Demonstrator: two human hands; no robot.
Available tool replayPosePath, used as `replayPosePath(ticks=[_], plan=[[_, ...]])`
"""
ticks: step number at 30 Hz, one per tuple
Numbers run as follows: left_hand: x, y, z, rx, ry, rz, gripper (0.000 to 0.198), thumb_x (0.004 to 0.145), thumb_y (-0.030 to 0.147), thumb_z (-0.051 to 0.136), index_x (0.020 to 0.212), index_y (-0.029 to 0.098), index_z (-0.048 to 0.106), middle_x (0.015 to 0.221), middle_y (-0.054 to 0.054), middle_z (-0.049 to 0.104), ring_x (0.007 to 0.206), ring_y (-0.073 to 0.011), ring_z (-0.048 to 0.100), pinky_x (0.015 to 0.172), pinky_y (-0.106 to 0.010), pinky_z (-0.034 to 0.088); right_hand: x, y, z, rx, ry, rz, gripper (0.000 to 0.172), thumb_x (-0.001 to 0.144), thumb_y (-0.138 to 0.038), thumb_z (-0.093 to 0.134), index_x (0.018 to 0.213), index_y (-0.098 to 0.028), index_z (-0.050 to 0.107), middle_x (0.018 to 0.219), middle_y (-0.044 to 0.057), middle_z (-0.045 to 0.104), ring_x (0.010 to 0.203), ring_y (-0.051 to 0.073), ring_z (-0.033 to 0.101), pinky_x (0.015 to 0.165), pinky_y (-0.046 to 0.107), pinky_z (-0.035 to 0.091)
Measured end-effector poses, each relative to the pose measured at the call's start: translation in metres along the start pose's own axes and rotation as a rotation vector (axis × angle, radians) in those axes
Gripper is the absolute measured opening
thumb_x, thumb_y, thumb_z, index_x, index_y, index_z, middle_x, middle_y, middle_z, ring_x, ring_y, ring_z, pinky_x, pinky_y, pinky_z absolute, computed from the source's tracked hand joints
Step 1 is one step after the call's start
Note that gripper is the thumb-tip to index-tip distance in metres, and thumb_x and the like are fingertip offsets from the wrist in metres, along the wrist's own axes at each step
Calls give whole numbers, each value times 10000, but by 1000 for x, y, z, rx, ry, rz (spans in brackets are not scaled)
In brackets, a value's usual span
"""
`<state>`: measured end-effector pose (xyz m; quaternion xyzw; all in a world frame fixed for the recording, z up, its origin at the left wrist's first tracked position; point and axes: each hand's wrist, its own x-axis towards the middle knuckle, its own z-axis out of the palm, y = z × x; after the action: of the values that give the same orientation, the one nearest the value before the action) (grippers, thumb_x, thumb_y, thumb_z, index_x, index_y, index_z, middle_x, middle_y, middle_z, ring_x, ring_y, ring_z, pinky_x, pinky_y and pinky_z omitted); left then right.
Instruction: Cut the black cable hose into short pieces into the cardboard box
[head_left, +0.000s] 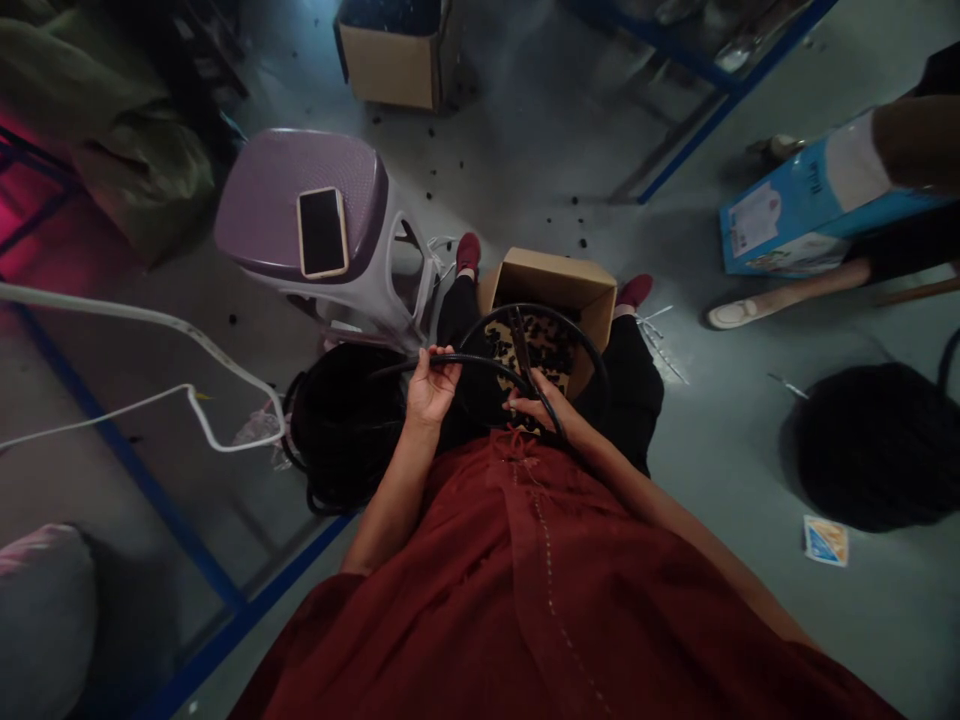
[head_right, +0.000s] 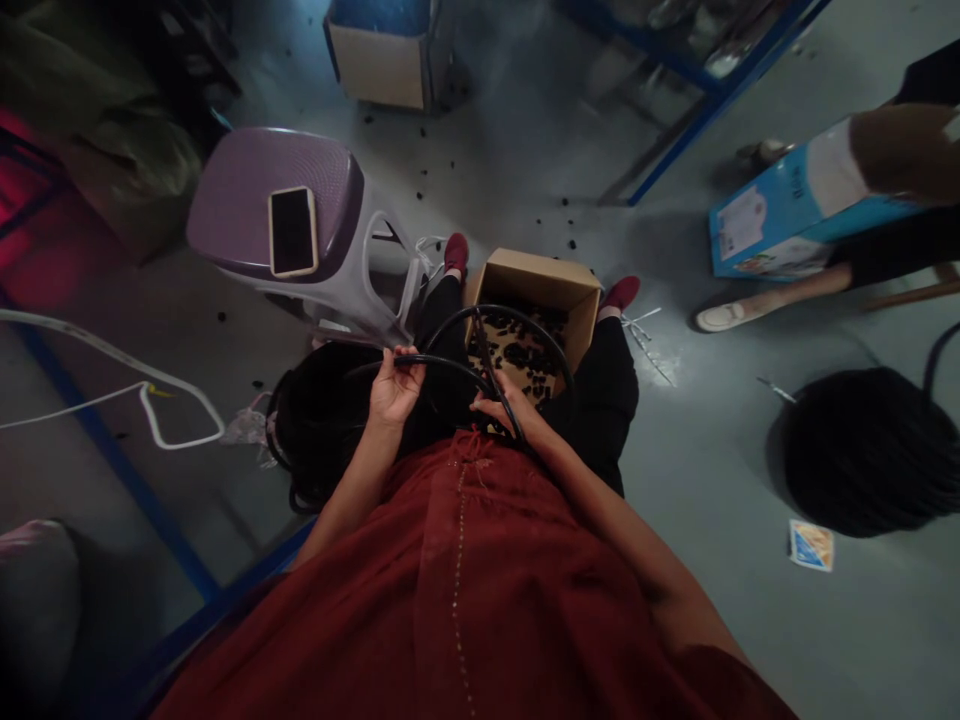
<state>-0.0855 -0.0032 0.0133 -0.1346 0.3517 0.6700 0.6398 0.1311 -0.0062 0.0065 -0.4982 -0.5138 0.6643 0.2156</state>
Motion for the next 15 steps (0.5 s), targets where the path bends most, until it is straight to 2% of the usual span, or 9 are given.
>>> replayPosePath(ticks=[5, 8, 11, 15], plan=[[10, 15, -7, 19, -35, 38, 298, 933, 254, 408, 746, 132, 605, 718, -5, 635, 772, -106, 637, 891, -360, 495, -21, -20, -26, -50, -1, 57, 415, 671, -320, 628, 1043, -241, 462, 757, -26, 571, 593, 138, 570, 622, 311, 484], [19, 25, -12, 27, -14, 90, 305, 936, 244, 400, 732, 129, 596, 698, 6, 629, 728, -90, 630, 893, -356, 493, -37, -32, -47, -163, -118, 124, 463, 678, -319, 625, 1107, -239, 471, 824, -10, 584, 536, 125, 552, 584, 312, 479], [29, 36, -18, 47, 24, 139, 302, 933, 236, 408, 712, 131, 585, 672, 18, 620, 680, -69, 616, 886, -332, 494, -57, -39, -63, -253, -206, 142, 473, 700, -315, 604, 1144, -239, 461, 822, -9, 585, 529, 119, 529, 579, 304, 465], [38, 41, -30, 103, 50, 115, 258, 919, 219, 439, 729, 130, 590, 672, 15, 621, 684, -79, 620, 866, -340, 500, -84, -44, -80, -254, -252, 189, 497, 712, -312, 601, 1173, -230, 434, 887, 0, 571, 582, 110, 521, 588, 279, 458]])
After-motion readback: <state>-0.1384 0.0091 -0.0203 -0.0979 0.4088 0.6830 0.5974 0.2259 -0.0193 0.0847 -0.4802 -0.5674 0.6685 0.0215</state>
